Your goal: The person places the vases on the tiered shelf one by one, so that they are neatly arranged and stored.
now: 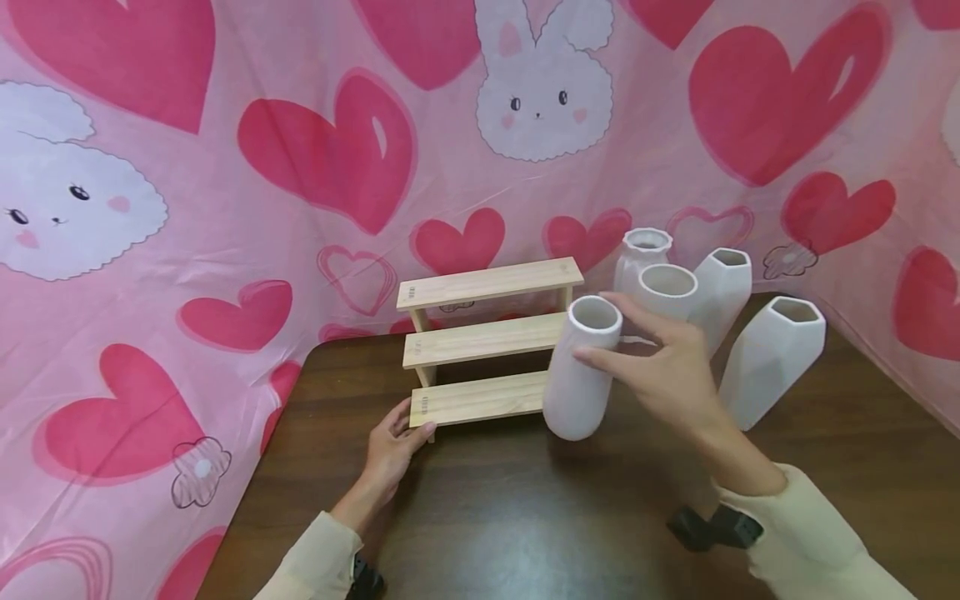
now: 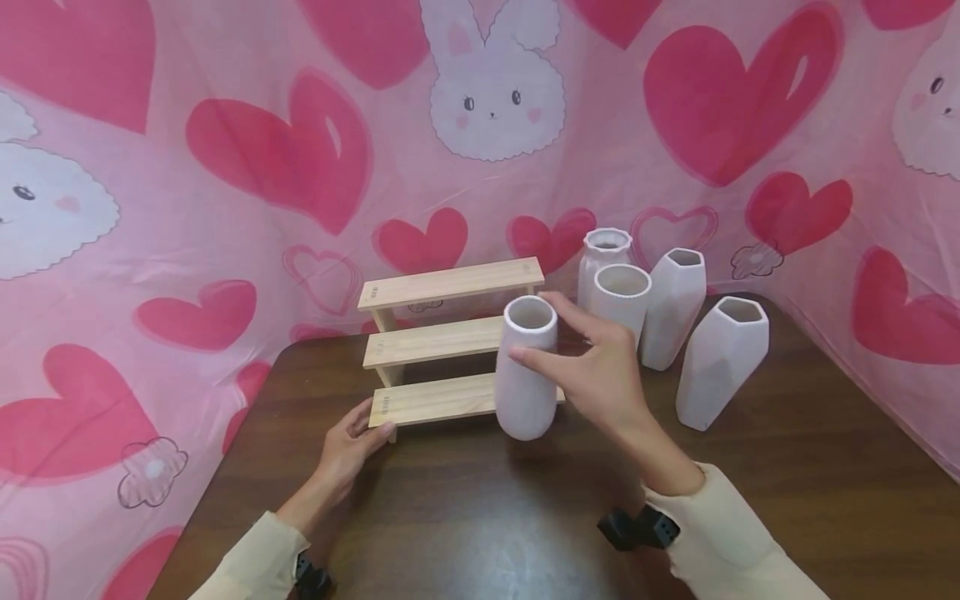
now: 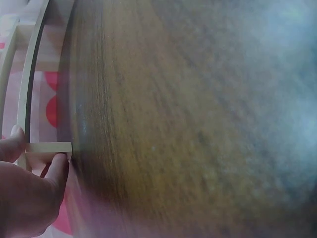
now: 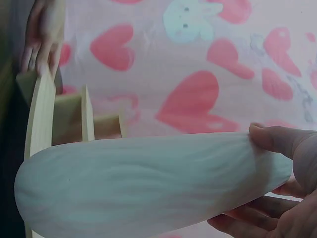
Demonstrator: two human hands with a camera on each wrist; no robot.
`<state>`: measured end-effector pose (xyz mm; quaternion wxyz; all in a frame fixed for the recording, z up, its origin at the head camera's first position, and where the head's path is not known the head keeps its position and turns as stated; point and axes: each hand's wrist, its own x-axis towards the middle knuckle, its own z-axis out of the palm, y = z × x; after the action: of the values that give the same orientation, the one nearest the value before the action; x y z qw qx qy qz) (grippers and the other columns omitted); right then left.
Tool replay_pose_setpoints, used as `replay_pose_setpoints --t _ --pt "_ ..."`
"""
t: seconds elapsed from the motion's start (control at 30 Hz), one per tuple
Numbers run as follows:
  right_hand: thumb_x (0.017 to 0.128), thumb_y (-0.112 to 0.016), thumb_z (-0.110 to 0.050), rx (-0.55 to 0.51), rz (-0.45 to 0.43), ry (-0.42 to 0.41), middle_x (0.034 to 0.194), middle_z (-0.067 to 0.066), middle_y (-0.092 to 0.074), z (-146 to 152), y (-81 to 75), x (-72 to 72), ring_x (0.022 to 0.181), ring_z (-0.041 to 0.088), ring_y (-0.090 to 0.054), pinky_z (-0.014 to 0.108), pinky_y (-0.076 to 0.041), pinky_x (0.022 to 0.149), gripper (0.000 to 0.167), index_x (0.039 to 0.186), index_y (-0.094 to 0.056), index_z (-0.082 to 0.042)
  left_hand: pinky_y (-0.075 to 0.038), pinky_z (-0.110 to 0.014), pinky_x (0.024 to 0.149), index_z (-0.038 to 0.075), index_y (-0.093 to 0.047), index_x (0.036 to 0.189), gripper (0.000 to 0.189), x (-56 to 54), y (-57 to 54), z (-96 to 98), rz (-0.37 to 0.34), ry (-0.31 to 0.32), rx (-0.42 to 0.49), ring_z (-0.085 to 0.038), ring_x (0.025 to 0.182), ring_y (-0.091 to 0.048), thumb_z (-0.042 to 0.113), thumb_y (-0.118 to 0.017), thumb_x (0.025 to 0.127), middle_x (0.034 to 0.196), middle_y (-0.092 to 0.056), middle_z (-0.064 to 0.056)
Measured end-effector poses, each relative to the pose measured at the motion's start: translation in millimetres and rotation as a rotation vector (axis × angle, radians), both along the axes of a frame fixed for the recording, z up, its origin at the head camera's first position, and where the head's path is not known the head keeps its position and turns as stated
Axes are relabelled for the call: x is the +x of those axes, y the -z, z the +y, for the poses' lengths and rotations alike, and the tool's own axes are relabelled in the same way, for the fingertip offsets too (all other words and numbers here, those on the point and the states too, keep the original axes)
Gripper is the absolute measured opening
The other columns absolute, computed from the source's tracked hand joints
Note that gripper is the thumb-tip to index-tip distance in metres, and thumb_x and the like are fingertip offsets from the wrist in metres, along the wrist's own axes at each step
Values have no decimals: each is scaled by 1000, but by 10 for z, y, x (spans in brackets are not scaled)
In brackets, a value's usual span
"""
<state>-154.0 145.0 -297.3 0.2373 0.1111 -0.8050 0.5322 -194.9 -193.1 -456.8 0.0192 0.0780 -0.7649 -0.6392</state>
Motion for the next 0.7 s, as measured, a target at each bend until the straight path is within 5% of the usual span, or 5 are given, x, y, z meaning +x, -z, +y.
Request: replay_pose_setpoints --t 0.23,0.7 --pt "69 -88 -15 -138 65 -206 109 4 -70 -438 -70 -235 88 21 -69 30 -57 71 59 124 -67 -16 -49 -24 86 4 -44 143 66 6 12 -16 12 6 16 -30 111 -60 11 -74 85 130 -57 -22" --pt "69 -89 -17 -127 17 -291 111 3 -70 -1040 -56 -524 89 20 -69 34 -56 76 64 127 -64 -13 -50 -20 79 3 -44 142 65 0 12 -20 11 5 45 -23 103 -63 9 -74 85 124 -60 -23"
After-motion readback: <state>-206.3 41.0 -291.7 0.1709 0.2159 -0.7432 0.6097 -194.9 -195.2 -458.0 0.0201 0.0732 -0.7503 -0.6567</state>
